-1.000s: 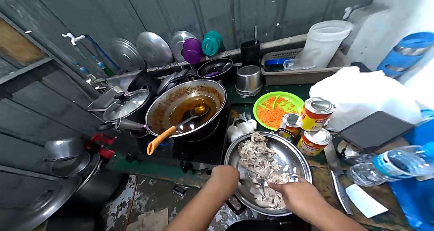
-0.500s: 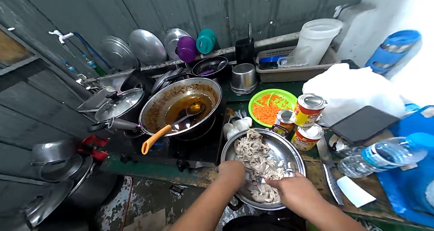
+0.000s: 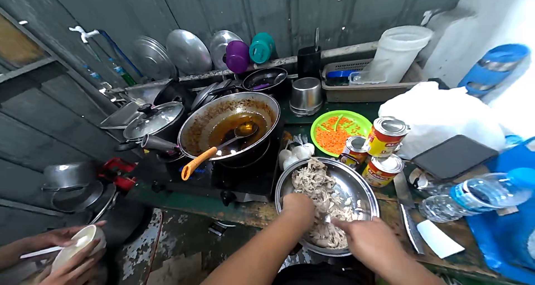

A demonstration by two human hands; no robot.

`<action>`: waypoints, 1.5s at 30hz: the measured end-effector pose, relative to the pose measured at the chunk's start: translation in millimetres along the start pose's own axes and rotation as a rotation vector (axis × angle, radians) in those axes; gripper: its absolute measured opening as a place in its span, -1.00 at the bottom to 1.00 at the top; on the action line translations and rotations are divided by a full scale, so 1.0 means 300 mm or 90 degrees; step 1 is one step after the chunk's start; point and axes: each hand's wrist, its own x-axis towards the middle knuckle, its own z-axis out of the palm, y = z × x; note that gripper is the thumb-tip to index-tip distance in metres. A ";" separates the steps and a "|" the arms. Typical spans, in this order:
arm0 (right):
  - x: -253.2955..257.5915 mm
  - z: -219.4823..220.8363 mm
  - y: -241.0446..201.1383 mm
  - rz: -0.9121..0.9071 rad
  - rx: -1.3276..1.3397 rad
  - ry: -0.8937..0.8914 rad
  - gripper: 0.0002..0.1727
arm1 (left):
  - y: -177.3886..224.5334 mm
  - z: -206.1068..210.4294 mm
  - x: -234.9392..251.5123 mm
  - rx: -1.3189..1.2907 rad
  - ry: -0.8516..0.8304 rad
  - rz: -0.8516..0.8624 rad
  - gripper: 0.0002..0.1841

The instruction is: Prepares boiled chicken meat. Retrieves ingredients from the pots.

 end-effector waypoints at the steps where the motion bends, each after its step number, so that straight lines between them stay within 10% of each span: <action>1: 0.005 0.025 -0.013 -0.021 -0.009 -0.011 -0.37 | -0.003 -0.001 -0.002 -0.002 -0.001 -0.003 -0.71; 45: -0.040 -0.031 0.090 -0.054 0.085 -0.027 -0.44 | -0.129 0.029 -0.021 -0.020 -0.017 0.025 -0.66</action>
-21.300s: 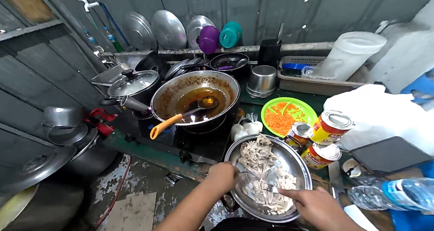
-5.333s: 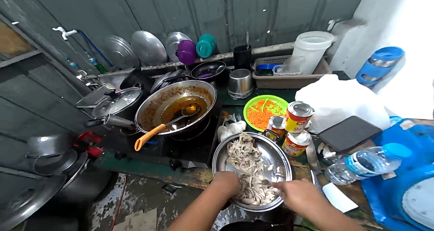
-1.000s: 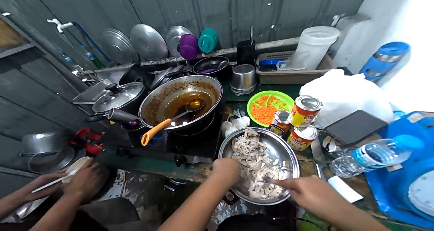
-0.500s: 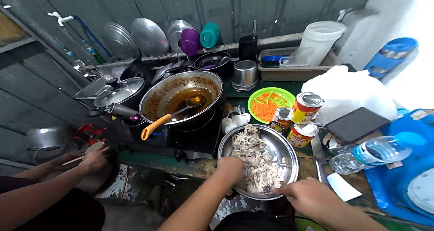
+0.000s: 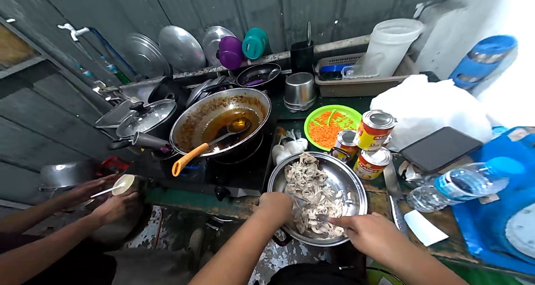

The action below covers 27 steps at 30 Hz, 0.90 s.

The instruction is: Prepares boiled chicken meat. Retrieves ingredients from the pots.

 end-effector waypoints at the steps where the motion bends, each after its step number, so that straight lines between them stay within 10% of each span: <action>1: -0.003 0.005 -0.012 -0.008 -0.002 -0.001 -0.44 | -0.007 -0.002 -0.003 0.003 -0.003 0.003 -0.66; 27: 0.042 0.059 -0.056 0.002 -0.077 -0.047 -0.44 | 0.051 0.061 -0.017 0.114 0.014 0.025 -0.72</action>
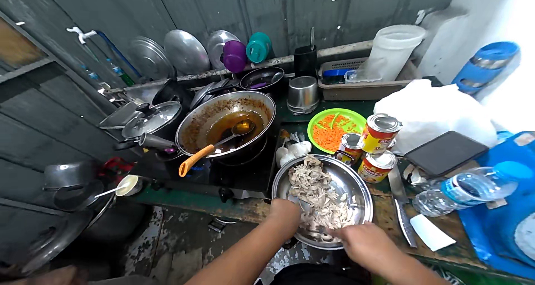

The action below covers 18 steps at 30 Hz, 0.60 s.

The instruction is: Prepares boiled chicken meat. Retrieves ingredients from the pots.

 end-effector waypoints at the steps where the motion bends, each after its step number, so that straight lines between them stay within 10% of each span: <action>1: -0.007 -0.034 0.012 0.015 0.008 -0.017 -0.46 | -0.003 0.011 -0.004 0.016 0.006 0.006 -0.71; 18: 0.025 -0.030 -0.063 -0.016 -0.024 0.026 -0.39 | -0.014 0.013 0.007 0.080 0.036 0.063 -0.66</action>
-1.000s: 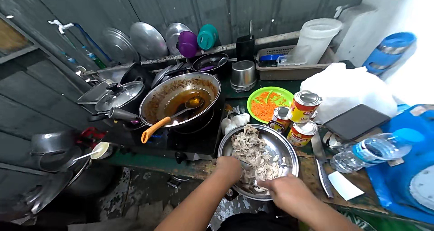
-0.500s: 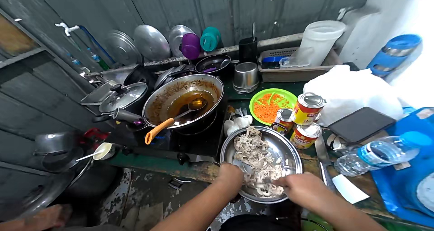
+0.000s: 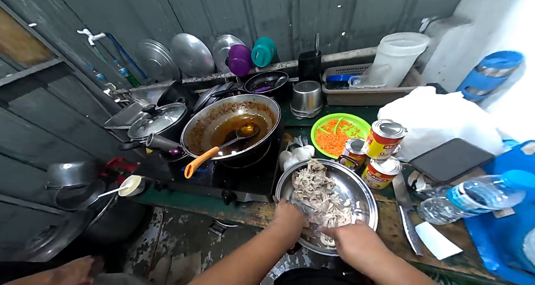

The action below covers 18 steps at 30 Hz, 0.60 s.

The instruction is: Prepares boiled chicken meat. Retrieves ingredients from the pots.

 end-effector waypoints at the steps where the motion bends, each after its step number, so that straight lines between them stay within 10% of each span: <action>1: 0.003 0.004 0.010 0.012 -0.005 -0.009 -0.40 | -0.005 0.004 0.001 -0.001 0.001 0.001 -0.67; 18: -0.048 -0.011 0.120 0.130 0.023 0.003 -0.42 | -0.089 -0.035 -0.011 -0.179 0.027 0.003 -0.64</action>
